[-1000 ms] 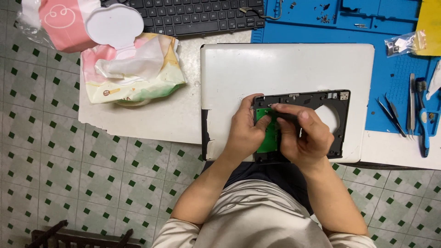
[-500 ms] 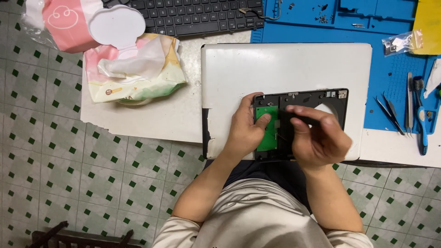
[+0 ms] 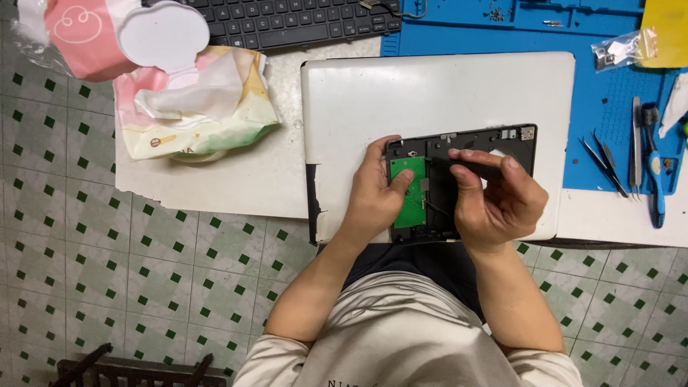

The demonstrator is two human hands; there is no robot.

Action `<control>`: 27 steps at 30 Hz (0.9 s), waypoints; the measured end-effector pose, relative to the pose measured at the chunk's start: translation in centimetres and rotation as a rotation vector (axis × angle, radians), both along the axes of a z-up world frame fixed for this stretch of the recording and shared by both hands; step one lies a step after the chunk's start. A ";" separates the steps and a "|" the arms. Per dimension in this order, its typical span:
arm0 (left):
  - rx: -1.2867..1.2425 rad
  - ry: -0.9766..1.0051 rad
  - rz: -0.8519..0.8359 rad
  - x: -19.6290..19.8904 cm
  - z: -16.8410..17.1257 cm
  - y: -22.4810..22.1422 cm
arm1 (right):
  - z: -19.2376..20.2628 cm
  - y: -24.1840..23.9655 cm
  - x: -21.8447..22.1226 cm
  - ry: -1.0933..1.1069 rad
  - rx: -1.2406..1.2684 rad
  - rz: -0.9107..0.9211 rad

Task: Inspecting and repairing a laptop component by manipulating small wires and connectors with a precision tool.

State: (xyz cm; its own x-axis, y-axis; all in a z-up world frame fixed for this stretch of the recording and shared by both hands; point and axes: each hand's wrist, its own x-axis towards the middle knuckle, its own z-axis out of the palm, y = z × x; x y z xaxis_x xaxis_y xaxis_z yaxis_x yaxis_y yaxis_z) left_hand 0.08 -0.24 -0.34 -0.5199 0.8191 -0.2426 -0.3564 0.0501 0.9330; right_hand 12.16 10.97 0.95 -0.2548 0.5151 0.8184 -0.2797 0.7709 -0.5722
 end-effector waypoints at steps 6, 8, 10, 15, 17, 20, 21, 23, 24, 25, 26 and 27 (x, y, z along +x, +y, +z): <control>-0.005 -0.025 -0.011 -0.1 -1.2 0.0 | -0.3 -0.1 0.0 0.015 -0.028 0.009; -0.003 -0.028 -0.016 -0.2 -1.1 0.2 | 0.0 -0.2 0.1 0.010 -0.039 0.007; 0.000 -0.031 -0.019 -0.2 -1.0 0.4 | 0.0 -0.2 0.1 0.005 -0.050 0.007; -0.015 -0.027 -0.017 -0.3 -1.1 0.3 | 0.0 -0.1 0.0 0.024 -0.039 0.009; -0.027 -0.024 -0.018 -0.2 -1.0 0.3 | 0.3 0.0 0.0 0.006 -0.023 0.029; -0.047 -0.013 -0.018 -0.3 -0.7 0.4 | 1.6 0.1 -0.3 -0.049 0.004 0.067; -0.056 -0.006 -0.018 -0.3 -0.6 0.4 | 2.2 0.1 -0.4 -0.084 0.014 0.083; -0.058 -0.004 -0.014 -0.3 -0.5 0.4 | 2.7 0.2 -0.6 -0.097 0.020 0.095; -0.059 -0.002 -0.009 -0.3 -0.4 0.4 | 3.0 0.3 -0.7 -0.110 0.025 0.107; -0.058 -0.001 -0.010 -0.3 -0.3 0.4 | 3.1 0.3 -0.6 -0.109 0.027 0.106; -0.063 -0.001 -0.012 -0.3 -0.2 0.5 | 3.1 0.4 -0.6 -0.136 0.066 0.100; -0.070 -0.002 -0.013 -0.2 -0.2 0.4 | 3.1 0.3 -0.5 -0.164 0.104 0.095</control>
